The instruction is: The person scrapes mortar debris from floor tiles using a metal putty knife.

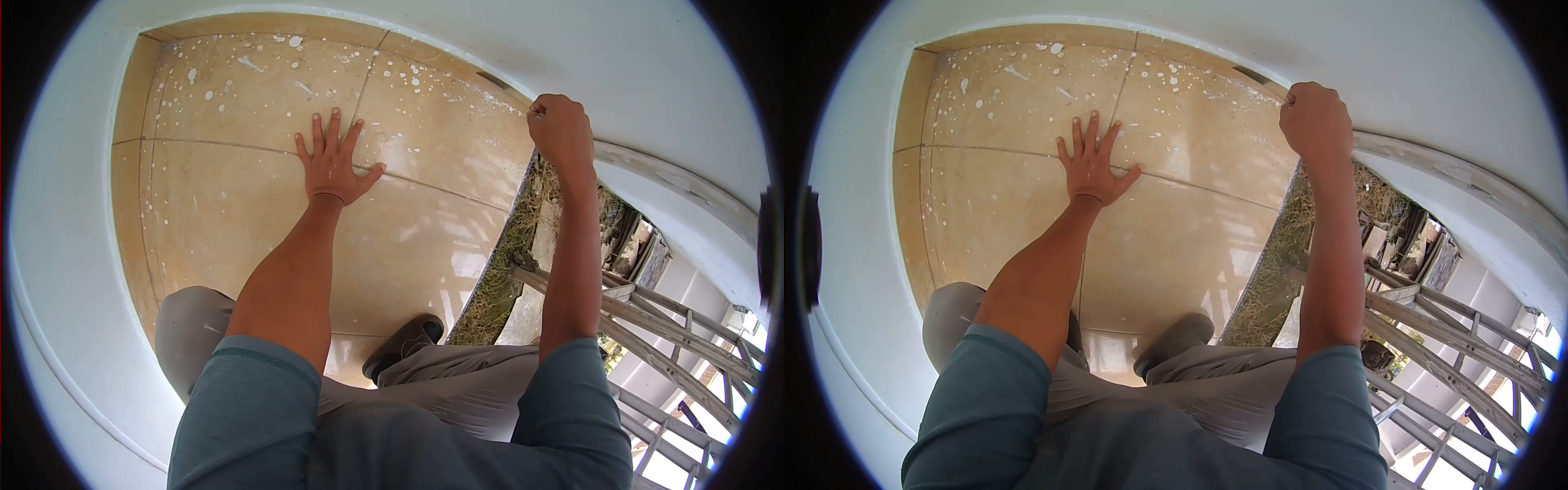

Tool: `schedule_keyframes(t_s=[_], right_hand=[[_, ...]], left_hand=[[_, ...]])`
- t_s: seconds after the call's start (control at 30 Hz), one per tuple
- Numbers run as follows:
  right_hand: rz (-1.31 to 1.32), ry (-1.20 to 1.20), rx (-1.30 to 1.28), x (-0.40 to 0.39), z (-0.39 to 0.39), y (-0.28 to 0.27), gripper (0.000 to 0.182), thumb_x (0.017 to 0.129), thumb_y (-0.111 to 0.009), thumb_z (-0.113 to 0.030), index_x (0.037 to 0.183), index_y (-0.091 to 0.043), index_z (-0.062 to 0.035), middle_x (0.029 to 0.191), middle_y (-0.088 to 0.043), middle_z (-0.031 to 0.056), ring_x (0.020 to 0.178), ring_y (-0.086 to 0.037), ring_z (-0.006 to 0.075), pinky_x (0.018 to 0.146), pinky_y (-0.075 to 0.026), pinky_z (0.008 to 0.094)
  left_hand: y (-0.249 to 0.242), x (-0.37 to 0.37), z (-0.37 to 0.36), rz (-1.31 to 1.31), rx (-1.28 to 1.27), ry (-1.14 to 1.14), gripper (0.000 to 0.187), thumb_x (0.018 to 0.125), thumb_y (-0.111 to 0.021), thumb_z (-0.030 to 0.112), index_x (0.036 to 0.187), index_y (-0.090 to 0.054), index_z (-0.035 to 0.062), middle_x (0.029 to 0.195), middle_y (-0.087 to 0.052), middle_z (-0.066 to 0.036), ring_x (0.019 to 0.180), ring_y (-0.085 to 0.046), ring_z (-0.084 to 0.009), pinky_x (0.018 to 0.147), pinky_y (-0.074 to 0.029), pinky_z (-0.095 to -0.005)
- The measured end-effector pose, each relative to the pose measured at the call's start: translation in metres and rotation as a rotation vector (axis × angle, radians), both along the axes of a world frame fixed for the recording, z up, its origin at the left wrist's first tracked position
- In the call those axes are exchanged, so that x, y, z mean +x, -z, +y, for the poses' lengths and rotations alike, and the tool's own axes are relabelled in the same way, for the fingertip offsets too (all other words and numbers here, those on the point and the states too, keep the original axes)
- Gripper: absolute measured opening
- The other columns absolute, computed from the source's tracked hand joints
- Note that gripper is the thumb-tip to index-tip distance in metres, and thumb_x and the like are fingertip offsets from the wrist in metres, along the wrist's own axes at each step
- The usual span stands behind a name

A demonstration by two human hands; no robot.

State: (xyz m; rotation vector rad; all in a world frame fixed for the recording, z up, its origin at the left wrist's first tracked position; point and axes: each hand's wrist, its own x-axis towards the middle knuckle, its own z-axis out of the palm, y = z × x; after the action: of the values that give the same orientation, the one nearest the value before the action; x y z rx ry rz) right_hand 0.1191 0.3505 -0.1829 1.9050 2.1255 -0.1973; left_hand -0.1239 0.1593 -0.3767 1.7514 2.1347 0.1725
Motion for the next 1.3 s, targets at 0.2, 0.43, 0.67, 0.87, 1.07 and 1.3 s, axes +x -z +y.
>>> schedule_keyframes(t_s=[0.2,0.43,0.67,0.87,1.07,1.3], right_hand=[[0.056,-0.016,-0.007,-0.003,0.005,-0.027,0.014,0.083,-0.066,-0.016,0.092,-0.075,-0.01,0.093,-0.074,0.0135,0.091,-0.07,0.0382,0.082,-0.058,0.0453],[0.024,-0.058,0.002,-0.003,0.007,-0.035,0.018,0.083,-0.066,-0.016,0.096,-0.077,-0.0114,0.095,-0.074,0.0162,0.089,-0.071,0.0372,0.081,-0.058,0.0444],[0.037,-0.06,0.059,-0.024,0.007,-0.013,0.014,0.083,-0.064,-0.014,0.09,-0.076,-0.0105,0.092,-0.074,0.015,0.088,-0.071,0.0359,0.08,-0.058,0.0443],[0.064,-0.066,0.082,-0.038,0.002,0.0,0.013,0.083,-0.063,-0.015,0.088,-0.074,-0.009,0.092,-0.074,0.0143,0.088,-0.071,0.0354,0.08,-0.058,0.0444],[-0.006,-0.06,-0.016,-0.041,0.012,0.032,0.019,0.086,-0.059,-0.014,0.096,-0.074,-0.0096,0.097,-0.073,0.0182,0.092,-0.071,0.0374,0.081,-0.058,0.0464],[0.059,-0.086,0.006,-0.045,0.001,0.038,0.018,0.088,-0.06,-0.016,0.095,-0.076,-0.0104,0.095,-0.074,0.0173,0.088,-0.072,0.0361,0.08,-0.059,0.0458]], left_hand=[[0.0,0.0,0.0,0.011,-0.007,0.002,0.09,0.076,-0.066,0.068,0.154,-0.037,0.0325,0.167,-0.016,-0.007,0.154,-0.01,-0.0367,0.119,-0.004,-0.0666],[-0.001,-0.001,-0.003,0.005,-0.03,-0.012,0.088,0.077,-0.066,0.068,0.153,-0.038,0.0317,0.167,-0.017,-0.007,0.154,-0.009,-0.0373,0.118,-0.004,-0.0666],[0.001,-0.001,0.008,0.01,0.006,-0.01,0.088,0.078,-0.066,0.068,0.153,-0.039,0.031,0.167,-0.015,-0.007,0.154,-0.008,-0.0374,0.119,-0.004,-0.0664],[0.001,0.002,0.008,-0.009,0.004,0.002,0.087,0.078,-0.065,0.069,0.152,-0.04,0.031,0.167,-0.016,-0.008,0.154,-0.008,-0.0376,0.119,-0.003,-0.0667],[0.002,0.006,0.0,-0.009,0.025,0.009,0.086,0.077,-0.066,0.068,0.151,-0.041,0.0308,0.167,-0.017,-0.009,0.154,-0.009,-0.0383,0.118,-0.005,-0.0676],[-0.001,0.001,0.0,0.008,-0.018,0.004,0.088,0.077,-0.065,0.068,0.152,-0.039,0.0312,0.167,-0.016,-0.008,0.154,-0.008,-0.038,0.118,-0.004,-0.0668]])
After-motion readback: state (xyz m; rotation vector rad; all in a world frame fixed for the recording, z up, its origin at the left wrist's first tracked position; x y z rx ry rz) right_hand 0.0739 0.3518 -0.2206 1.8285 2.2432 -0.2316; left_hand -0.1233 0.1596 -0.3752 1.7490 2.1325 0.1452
